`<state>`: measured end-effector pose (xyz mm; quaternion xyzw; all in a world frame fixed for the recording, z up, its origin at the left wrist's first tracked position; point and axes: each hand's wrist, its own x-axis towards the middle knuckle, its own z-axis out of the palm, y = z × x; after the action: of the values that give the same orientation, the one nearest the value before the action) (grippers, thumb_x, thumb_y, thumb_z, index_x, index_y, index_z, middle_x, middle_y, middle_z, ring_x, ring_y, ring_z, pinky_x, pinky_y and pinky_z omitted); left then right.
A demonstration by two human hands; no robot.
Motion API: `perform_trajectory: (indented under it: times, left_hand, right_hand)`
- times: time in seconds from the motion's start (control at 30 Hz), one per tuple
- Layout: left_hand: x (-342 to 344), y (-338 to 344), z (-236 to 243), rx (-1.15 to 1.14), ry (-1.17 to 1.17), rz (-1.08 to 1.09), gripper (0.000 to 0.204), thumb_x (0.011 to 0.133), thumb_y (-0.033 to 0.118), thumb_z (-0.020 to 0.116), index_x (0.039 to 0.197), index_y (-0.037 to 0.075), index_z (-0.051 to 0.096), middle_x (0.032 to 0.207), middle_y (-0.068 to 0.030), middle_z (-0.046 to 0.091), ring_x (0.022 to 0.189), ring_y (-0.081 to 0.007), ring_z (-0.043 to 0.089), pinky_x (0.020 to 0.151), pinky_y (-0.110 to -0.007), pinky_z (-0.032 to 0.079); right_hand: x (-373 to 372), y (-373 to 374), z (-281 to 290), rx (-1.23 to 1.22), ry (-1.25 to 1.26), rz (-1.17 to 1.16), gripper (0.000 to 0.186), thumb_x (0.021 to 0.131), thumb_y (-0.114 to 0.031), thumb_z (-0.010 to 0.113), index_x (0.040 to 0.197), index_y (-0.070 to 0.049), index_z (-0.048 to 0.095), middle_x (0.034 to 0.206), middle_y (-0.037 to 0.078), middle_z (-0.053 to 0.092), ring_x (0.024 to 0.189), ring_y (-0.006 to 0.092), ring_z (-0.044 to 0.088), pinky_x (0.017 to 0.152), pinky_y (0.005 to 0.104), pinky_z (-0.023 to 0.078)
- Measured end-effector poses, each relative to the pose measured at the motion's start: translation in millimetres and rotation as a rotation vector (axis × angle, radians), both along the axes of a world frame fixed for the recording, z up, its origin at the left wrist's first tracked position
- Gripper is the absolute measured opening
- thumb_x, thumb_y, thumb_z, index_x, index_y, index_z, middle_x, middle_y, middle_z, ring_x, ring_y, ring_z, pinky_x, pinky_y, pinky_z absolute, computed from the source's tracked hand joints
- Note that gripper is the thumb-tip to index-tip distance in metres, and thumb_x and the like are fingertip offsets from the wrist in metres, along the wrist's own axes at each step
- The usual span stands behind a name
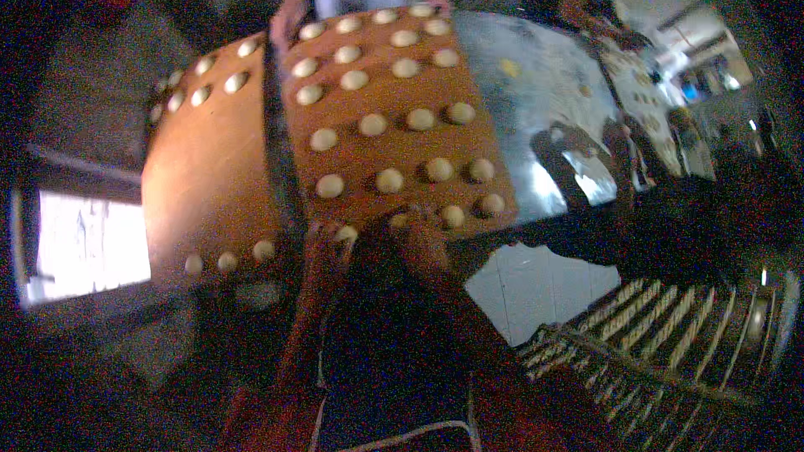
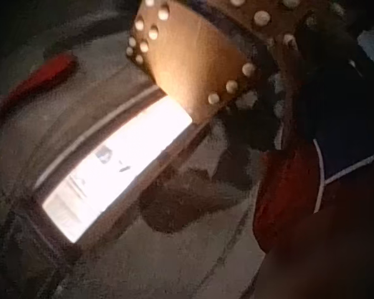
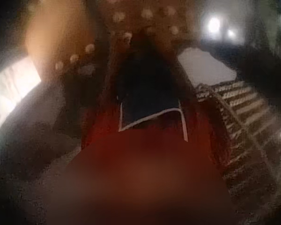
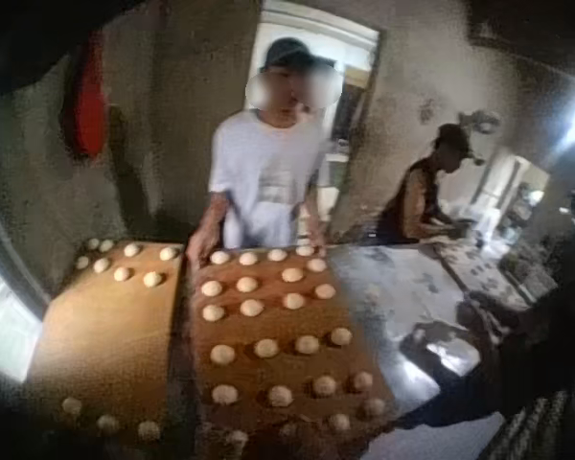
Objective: The person shapes small dough balls into rings by hand and places them on a wooden board. Other workers are also shaping dough nearby. The person occasionally moves the board to a rack.
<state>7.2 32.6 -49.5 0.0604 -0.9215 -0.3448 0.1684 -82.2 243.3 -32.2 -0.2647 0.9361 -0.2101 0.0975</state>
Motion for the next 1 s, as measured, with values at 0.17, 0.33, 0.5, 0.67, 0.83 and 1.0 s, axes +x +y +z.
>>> perform_trajectory:
  times: [0.17, 0.33, 0.5, 0.67, 0.83, 1.0]
  left_hand:
    - [6.2, 5.2, 25.4, 0.224, -0.35, -0.044, 0.036, 0.08, 0.009, 0.075, 0.11, 0.001, 0.057, 0.109, -0.0216, 0.065, 0.104, -0.0427, 0.062, 0.088, -0.05, 0.051]
    - [-15.6, 24.2, 76.2, 0.543, -0.365, -0.02, 0.035, 0.082, 0.007, 0.074, 0.115, -0.001, 0.062, 0.107, -0.0182, 0.07, 0.099, -0.0334, 0.069, 0.087, -0.043, 0.054]
    - [-100.4, 89.9, 82.9, 0.332, -0.128, -0.392, 0.033, 0.086, 0.008, 0.073, 0.117, 0.0, 0.067, 0.108, -0.0163, 0.071, 0.103, -0.0278, 0.068, 0.09, -0.04, 0.054]
    - [-264.6, 236.5, 46.0, 0.651, -0.162, -0.436, 0.043, 0.085, 0.017, 0.075, 0.124, 0.003, 0.063, 0.102, -0.0171, 0.071, 0.099, -0.03, 0.07, 0.09, -0.04, 0.055]
    - [-415.9, 361.7, 13.2, 0.349, -0.279, -0.384, 0.046, 0.082, 0.015, 0.073, 0.124, 0.005, 0.058, 0.106, -0.0233, 0.07, 0.099, -0.0432, 0.067, 0.091, -0.05, 0.053]
    - [-437.4, 397.8, -17.0, -0.183, -0.084, -0.299, 0.044, 0.081, 0.013, 0.073, 0.122, 0.006, 0.058, 0.115, -0.0248, 0.065, 0.117, -0.0446, 0.058, 0.105, -0.053, 0.041]
  right_hand:
    - [16.4, -24.4, -18.7, -0.195, -0.202, -0.195, 0.042, 0.094, -0.026, 0.068, 0.127, -0.003, 0.057, 0.117, 0.023, 0.063, 0.109, 0.0422, 0.06, 0.095, 0.05, 0.048]
    - [4.3, 28.0, -29.1, -0.581, -0.035, -0.057, 0.041, 0.092, -0.021, 0.072, 0.128, -0.006, 0.059, 0.12, 0.017, 0.065, 0.108, 0.0329, 0.065, 0.092, 0.0437, 0.054]
    - [-133.3, 208.2, -15.9, -0.7, 0.109, -0.391, 0.032, 0.083, -0.013, 0.081, 0.113, -0.008, 0.071, 0.109, 0.01, 0.07, 0.096, 0.0246, 0.068, 0.078, 0.0367, 0.057]
    - [-286.3, 320.8, -9.0, -0.341, 0.51, -0.507, 0.03, 0.079, -0.01, 0.081, 0.108, -0.006, 0.07, 0.084, 0.013, 0.068, 0.078, 0.0258, 0.068, 0.069, 0.039, 0.054]
    - [-371.7, 360.6, -29.6, -0.289, 0.105, -0.551, 0.038, 0.075, -0.01, 0.08, 0.108, -0.002, 0.063, 0.085, 0.017, 0.069, 0.082, 0.0341, 0.069, 0.071, 0.0448, 0.054]
    - [-391.1, 375.6, -39.6, 0.256, 0.328, -0.486, 0.041, 0.073, -0.037, 0.082, 0.09, -0.002, 0.068, 0.08, 0.018, 0.067, 0.089, 0.0392, 0.064, 0.083, 0.0525, 0.051]
